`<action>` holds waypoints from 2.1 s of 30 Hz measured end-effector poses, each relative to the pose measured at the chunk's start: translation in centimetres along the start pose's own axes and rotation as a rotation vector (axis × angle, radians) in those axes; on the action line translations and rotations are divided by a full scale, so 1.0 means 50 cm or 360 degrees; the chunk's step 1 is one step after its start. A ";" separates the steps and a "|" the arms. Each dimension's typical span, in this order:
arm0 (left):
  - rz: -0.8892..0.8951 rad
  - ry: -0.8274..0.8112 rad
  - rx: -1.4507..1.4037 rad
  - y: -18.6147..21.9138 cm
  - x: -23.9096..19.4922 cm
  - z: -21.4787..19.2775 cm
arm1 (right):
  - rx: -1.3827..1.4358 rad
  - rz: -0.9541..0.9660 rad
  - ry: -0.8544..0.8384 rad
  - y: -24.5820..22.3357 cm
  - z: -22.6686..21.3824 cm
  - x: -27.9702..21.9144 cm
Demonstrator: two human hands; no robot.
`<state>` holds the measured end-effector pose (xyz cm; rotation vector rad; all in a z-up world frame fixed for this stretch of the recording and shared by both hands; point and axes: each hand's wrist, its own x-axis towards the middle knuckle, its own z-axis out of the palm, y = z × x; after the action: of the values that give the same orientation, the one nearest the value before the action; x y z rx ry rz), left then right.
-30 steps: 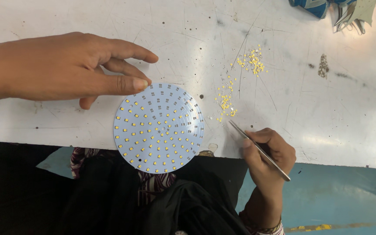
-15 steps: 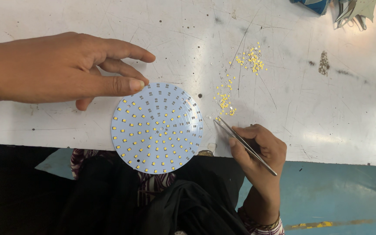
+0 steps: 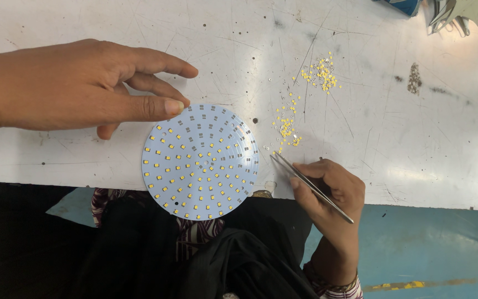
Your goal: The person uses tweezers to pick up small yellow LED components from a pile on the table and places them into empty slots on a circular LED board. The person repeats this action continuously, filling the board with LEDs.
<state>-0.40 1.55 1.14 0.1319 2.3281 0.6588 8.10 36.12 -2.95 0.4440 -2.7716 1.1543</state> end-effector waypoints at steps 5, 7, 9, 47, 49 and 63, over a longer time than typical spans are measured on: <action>-0.0012 0.0006 0.0001 0.002 -0.002 0.000 | -0.0016 -0.0010 -0.0007 0.004 -0.003 -0.003; -0.0009 0.0013 -0.0005 0.002 -0.004 0.000 | 0.0010 -0.0011 -0.0015 0.004 -0.004 -0.003; 0.0016 0.0028 -0.0008 0.002 -0.004 0.001 | -0.0016 -0.0037 -0.0034 0.004 -0.006 -0.003; 0.0086 0.0021 -0.0011 0.006 -0.014 0.002 | 0.0117 0.0075 0.0204 -0.008 0.005 -0.040; 0.0078 0.0037 0.0022 0.006 -0.013 0.001 | 0.0102 0.0127 0.0238 0.002 0.005 -0.031; 0.0082 0.0067 -0.0015 0.003 -0.009 0.002 | -0.0038 0.0011 0.0179 -0.007 0.016 -0.022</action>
<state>-0.01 1.60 1.42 0.1759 2.3688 0.7039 9.28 35.58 -3.48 0.3562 -2.6896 1.1103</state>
